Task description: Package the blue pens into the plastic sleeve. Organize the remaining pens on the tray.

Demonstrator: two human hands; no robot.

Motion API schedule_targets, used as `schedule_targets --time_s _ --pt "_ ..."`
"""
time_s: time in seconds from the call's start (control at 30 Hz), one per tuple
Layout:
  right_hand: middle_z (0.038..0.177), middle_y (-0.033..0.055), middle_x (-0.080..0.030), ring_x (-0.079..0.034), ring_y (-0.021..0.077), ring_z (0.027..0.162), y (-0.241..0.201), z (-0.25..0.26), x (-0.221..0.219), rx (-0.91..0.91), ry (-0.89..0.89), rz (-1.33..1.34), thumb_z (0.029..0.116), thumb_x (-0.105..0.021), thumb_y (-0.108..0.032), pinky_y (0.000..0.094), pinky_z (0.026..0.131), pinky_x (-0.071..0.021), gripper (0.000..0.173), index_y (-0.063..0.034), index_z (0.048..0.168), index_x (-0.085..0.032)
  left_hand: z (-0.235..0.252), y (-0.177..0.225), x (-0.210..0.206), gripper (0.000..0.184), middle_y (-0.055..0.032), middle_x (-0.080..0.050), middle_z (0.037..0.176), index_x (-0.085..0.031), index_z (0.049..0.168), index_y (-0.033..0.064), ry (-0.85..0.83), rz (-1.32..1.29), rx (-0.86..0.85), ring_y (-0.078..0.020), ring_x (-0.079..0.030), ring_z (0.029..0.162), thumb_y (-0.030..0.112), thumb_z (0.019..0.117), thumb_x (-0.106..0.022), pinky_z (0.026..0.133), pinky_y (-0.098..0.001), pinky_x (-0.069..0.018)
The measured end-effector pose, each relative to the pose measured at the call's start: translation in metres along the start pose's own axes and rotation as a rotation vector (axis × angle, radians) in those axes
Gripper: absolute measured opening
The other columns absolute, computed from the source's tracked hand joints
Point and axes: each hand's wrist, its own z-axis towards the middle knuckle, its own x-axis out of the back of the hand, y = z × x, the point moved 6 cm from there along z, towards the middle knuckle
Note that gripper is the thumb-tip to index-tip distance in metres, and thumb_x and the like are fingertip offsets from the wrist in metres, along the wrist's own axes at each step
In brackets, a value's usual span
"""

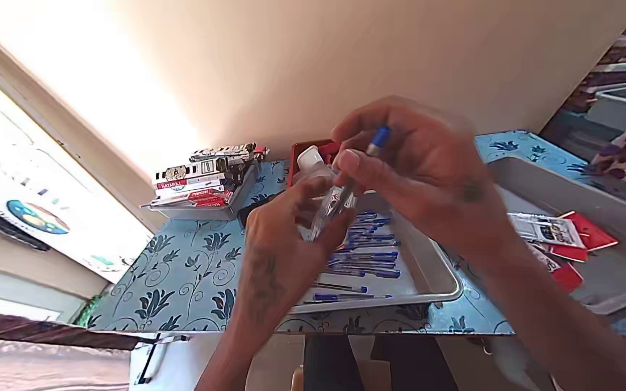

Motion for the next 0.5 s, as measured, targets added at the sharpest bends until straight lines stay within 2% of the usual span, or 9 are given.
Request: schedule_targets --time_s 0.07,0.1,0.23,0.3,0.4,0.47,0.5 --pt "0.097 0.0019 -0.067 -0.067 0.0002 0.081 0.032 0.008 -0.004 -0.044 0.080 0.073 0.1044 -0.054 -0.007 0.0130 0.070 -0.0563 0.022 0.0000 0.125 -0.055 0.021 -0.026 -0.017 0.035 -0.0037 -0.075 0.109 -0.070 0.123 0.0077 -0.052 -0.082 0.033 -0.0051 -0.070 0.082 0.020 0.0908 -0.074 0.068 -0.0212 -0.0567" --pt "0.098 0.0034 -0.067 -0.067 0.0011 0.081 0.046 0.010 -0.005 -0.047 0.123 0.078 0.1041 -0.055 -0.007 0.0139 0.071 -0.0564 0.025 0.0006 0.128 -0.054 0.030 -0.038 -0.024 0.034 -0.0045 -0.075 0.110 -0.070 0.123 0.0068 -0.078 -0.138 0.052 -0.0061 -0.071 0.083 0.016 0.0911 -0.075 0.069 -0.0218 -0.0579" --pt "0.100 0.0074 -0.070 -0.070 0.0067 0.075 0.092 0.004 -0.008 0.016 0.248 -0.007 0.1013 -0.061 -0.006 0.0176 0.061 -0.0571 0.028 -0.0048 0.128 -0.051 0.051 -0.076 -0.052 0.022 -0.0050 -0.075 0.104 -0.072 0.115 0.0053 -0.151 -0.283 0.080 -0.0084 -0.071 0.082 0.009 0.0928 -0.073 0.070 -0.0259 -0.0598" --pt "0.105 0.0084 -0.073 -0.072 0.0077 0.082 0.108 0.003 -0.010 0.051 0.283 -0.067 0.1011 -0.062 -0.008 0.0187 0.064 -0.0580 0.031 -0.0045 0.130 -0.052 0.056 -0.088 -0.063 0.017 -0.0019 -0.074 0.100 -0.073 0.110 0.0075 -0.166 -0.299 0.081 -0.0063 -0.070 0.078 0.011 0.0934 -0.072 0.068 -0.0245 -0.0583" --pt "0.104 0.0111 -0.073 -0.073 0.0071 0.088 0.123 0.001 -0.013 0.142 0.296 -0.152 0.0985 -0.065 -0.006 0.0197 0.075 -0.0602 0.025 0.0048 0.121 -0.062 0.056 -0.100 -0.073 0.019 -0.0020 -0.074 0.100 -0.073 0.111 0.0077 -0.194 -0.301 0.152 -0.0066 -0.069 0.078 0.013 0.0929 -0.074 0.069 -0.0249 -0.0586" --pt "0.105 0.0105 -0.073 -0.072 0.0084 0.092 0.131 -0.001 -0.014 0.171 0.259 -0.266 0.0990 -0.065 -0.010 0.0206 0.080 -0.0590 0.019 0.0040 0.112 -0.068 0.053 -0.105 -0.076 0.020 -0.0017 -0.074 0.101 -0.073 0.112 0.0075 -0.198 -0.310 0.157 -0.0057 -0.070 0.079 0.015 0.0936 -0.073 0.070 -0.0238 -0.0593" --pt "0.108 0.0110 -0.074 -0.070 0.0126 0.097 0.134 -0.003 -0.014 0.195 0.232 -0.331 0.0992 -0.065 -0.013 0.0240 0.084 -0.0571 0.018 0.0025 0.106 -0.072 0.053 -0.107 -0.077 0.020 -0.0014 -0.074 0.100 -0.073 0.112 0.0071 -0.194 -0.320 0.154 -0.0052 -0.070 0.079 0.016 0.0938 -0.072 0.069 -0.0233 -0.0587"
